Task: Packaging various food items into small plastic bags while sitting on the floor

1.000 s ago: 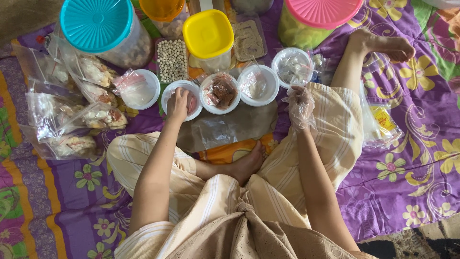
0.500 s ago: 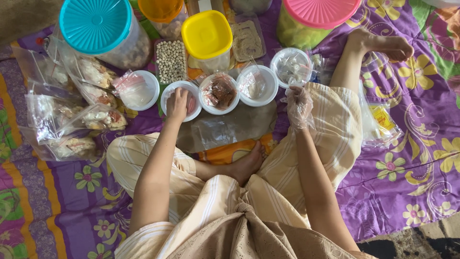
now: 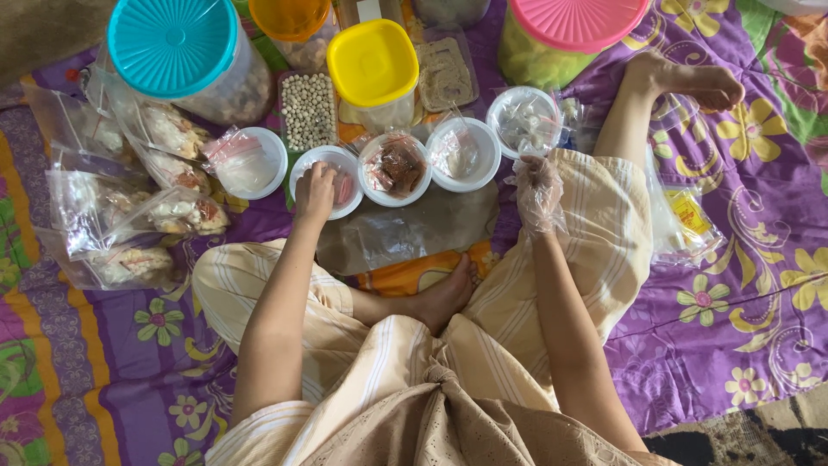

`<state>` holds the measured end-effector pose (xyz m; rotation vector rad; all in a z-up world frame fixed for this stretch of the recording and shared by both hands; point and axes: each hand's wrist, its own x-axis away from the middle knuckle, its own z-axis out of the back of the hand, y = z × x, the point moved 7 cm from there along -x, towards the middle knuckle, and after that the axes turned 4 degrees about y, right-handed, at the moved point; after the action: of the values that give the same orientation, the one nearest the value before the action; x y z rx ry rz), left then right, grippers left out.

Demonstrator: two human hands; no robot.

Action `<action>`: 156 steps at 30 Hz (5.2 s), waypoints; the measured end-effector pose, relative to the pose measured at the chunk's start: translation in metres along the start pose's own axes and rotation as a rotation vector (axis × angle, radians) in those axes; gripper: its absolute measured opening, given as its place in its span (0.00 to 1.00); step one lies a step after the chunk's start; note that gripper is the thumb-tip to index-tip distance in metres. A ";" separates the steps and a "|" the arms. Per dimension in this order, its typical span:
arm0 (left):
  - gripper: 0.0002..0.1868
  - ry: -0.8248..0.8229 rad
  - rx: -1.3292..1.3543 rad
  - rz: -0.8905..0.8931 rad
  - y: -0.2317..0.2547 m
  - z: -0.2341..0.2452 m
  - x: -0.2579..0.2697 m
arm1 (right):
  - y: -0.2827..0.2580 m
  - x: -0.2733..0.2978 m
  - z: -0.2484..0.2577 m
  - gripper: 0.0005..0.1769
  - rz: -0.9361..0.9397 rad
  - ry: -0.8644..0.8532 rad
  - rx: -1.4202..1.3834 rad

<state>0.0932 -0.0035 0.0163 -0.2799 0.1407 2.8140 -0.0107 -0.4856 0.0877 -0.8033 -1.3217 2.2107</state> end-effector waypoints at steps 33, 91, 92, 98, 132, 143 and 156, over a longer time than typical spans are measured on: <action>0.06 0.180 0.143 -0.060 0.018 0.110 -0.012 | -0.010 0.003 0.003 0.09 -0.026 -0.021 -0.023; 0.06 0.269 0.574 -0.588 0.191 0.132 0.042 | -0.143 0.143 -0.048 0.43 -0.181 -0.942 -0.656; 0.08 0.264 0.575 -0.618 0.192 0.127 0.043 | -0.150 0.143 -0.047 0.43 -0.232 -0.933 -0.720; 0.06 0.200 0.536 -0.628 0.189 0.109 0.049 | -0.181 0.148 -0.044 0.36 -0.322 -0.966 -0.745; 0.02 0.343 0.547 -0.554 0.104 0.207 0.052 | -0.208 0.162 -0.148 0.28 -0.117 -1.142 -0.685; 0.04 0.271 0.406 -0.550 0.081 0.180 0.067 | -0.202 0.171 -0.176 0.32 0.069 -1.196 -0.265; 0.08 0.247 0.422 -0.553 0.077 0.158 0.066 | -0.245 0.169 -0.181 0.23 -0.340 -0.762 0.418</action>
<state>-0.0201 -0.0376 0.1624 -0.4776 0.6016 2.1327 0.0051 -0.1548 0.1949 0.4359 -1.0961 2.4478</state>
